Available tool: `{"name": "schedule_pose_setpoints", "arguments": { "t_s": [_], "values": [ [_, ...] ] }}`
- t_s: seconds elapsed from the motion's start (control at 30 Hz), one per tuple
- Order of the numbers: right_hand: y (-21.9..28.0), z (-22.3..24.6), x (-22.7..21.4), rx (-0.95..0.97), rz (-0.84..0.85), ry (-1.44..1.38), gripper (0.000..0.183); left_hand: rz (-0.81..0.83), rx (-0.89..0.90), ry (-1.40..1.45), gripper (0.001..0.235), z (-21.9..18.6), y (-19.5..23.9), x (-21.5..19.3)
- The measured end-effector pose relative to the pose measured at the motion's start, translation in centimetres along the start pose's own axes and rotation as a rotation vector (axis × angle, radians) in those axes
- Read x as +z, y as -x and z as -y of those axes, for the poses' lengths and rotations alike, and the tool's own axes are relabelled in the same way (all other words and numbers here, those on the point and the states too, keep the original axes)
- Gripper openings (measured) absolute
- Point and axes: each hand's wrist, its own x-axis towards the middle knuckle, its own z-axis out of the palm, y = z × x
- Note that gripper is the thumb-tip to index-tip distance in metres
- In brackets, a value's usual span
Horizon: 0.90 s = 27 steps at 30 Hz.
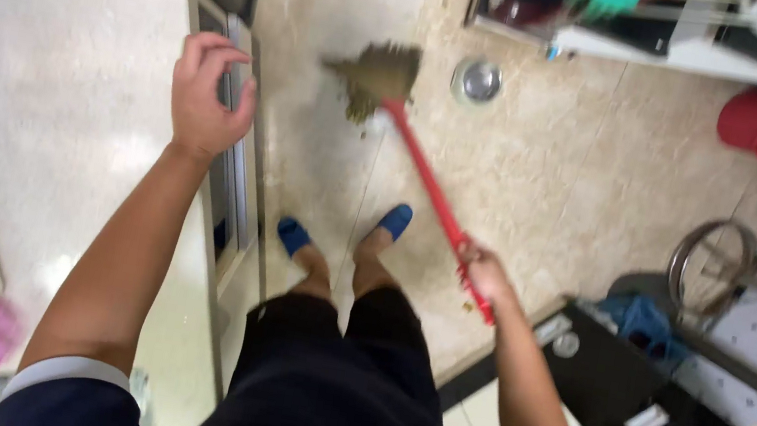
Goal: Sweeping green debris on a kitchen floor into a pile using a broom.
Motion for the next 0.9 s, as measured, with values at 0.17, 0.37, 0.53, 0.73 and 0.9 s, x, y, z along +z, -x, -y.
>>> {"name": "schedule_pose_setpoints", "arguments": {
  "t_s": [0.17, 0.37, 0.53, 0.73, 0.9],
  "values": [
    [4.3, 9.8, -4.6, -0.144, -0.065, -0.101, 0.077, 0.207, 0.186, -0.444, 0.029, -1.8, 5.3, -0.9],
    [-10.5, 18.2, -8.2, -0.174, -0.071, -0.281, 0.073, 0.164, 0.097, -0.377, 0.034, -1.8, 5.1, -0.3],
    [-21.4, 17.8, -6.9, -0.149, -0.046, -0.368, 0.067, 0.187, 0.080, -0.399, 0.039, -1.8, 3.5, 0.1],
    [-21.1, 5.7, -1.2, 0.053, 0.028, -0.363, 0.062, 0.175, 0.040, -0.316, 0.042, -1.9, 4.9, -0.2],
    [-8.4, -0.7, 2.6, 0.165, 0.092, -0.380, 0.058, 0.147, 0.120, -0.306, 0.042, -2.4, 4.8, -1.3]
  ]
}}
